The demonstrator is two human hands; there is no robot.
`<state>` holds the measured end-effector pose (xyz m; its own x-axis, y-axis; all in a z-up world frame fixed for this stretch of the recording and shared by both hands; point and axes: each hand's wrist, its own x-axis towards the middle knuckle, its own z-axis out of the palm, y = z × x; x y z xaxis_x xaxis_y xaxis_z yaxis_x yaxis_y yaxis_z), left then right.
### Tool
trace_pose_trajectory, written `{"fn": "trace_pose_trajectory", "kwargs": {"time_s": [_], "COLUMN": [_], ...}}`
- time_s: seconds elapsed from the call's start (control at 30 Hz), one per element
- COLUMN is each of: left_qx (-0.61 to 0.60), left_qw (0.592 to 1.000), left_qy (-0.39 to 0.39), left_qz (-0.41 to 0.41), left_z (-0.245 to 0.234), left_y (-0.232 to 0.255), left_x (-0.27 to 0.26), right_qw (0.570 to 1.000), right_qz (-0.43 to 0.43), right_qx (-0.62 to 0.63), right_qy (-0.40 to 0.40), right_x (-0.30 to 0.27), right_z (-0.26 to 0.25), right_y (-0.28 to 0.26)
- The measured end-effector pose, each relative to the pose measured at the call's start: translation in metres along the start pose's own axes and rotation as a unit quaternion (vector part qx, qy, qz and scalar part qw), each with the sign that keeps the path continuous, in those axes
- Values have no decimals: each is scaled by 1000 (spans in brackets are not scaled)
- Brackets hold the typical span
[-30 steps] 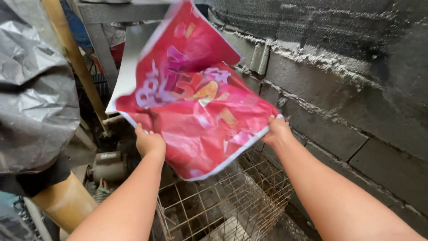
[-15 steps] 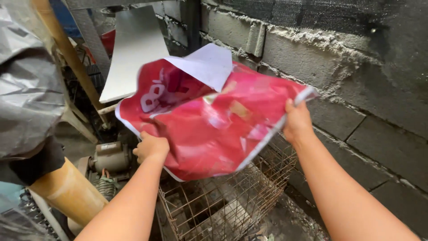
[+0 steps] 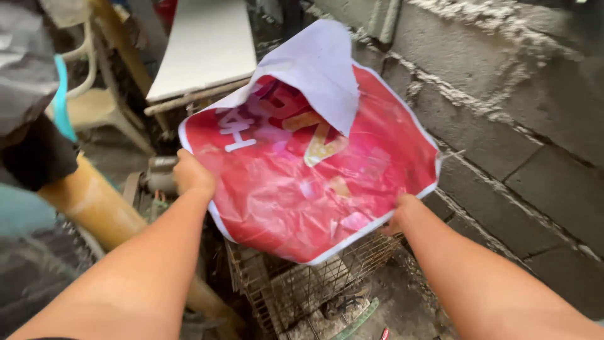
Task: Moving and organizing various items such as chairs, boards, and a banner in a cluttered storage area.
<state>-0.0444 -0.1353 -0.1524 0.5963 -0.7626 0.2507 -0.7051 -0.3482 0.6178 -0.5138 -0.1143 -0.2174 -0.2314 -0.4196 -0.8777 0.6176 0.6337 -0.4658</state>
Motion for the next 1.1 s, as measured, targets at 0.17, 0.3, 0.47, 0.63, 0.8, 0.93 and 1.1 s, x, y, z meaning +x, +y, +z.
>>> {"fn": "trace_pose_trajectory", "kwargs": {"time_s": [0.17, 0.3, 0.47, 0.63, 0.8, 0.93, 1.1], "left_qx": [89, 41, 105, 61, -115, 33, 162], "left_qw": [994, 915, 752, 817, 957, 961, 955], "left_qy": [62, 82, 65, 1, 121, -79, -128], "left_qz": [-21, 393, 647, 574, 237, -261, -215], "left_z": [-20, 5, 76, 145, 115, -7, 58], "left_y": [47, 105, 184, 223, 272, 236, 161], "left_x": [-29, 2, 64, 153, 307, 300, 274], "right_qw": [974, 814, 701, 663, 671, 649, 634], "right_qz": [-110, -338, -351, -347, -297, -362, -329], "right_qx": [-183, -446, -614, -660, -679, -664, -693], "right_qy": [75, 157, 90, 56, 31, -80, -93], "right_x": [-16, -29, -43, -34, -35, 32, 23], "right_z": [47, 114, 176, 180, 179, 160, 154], "right_y": [-11, 3, 16, 14, -16, -31, -33]}}
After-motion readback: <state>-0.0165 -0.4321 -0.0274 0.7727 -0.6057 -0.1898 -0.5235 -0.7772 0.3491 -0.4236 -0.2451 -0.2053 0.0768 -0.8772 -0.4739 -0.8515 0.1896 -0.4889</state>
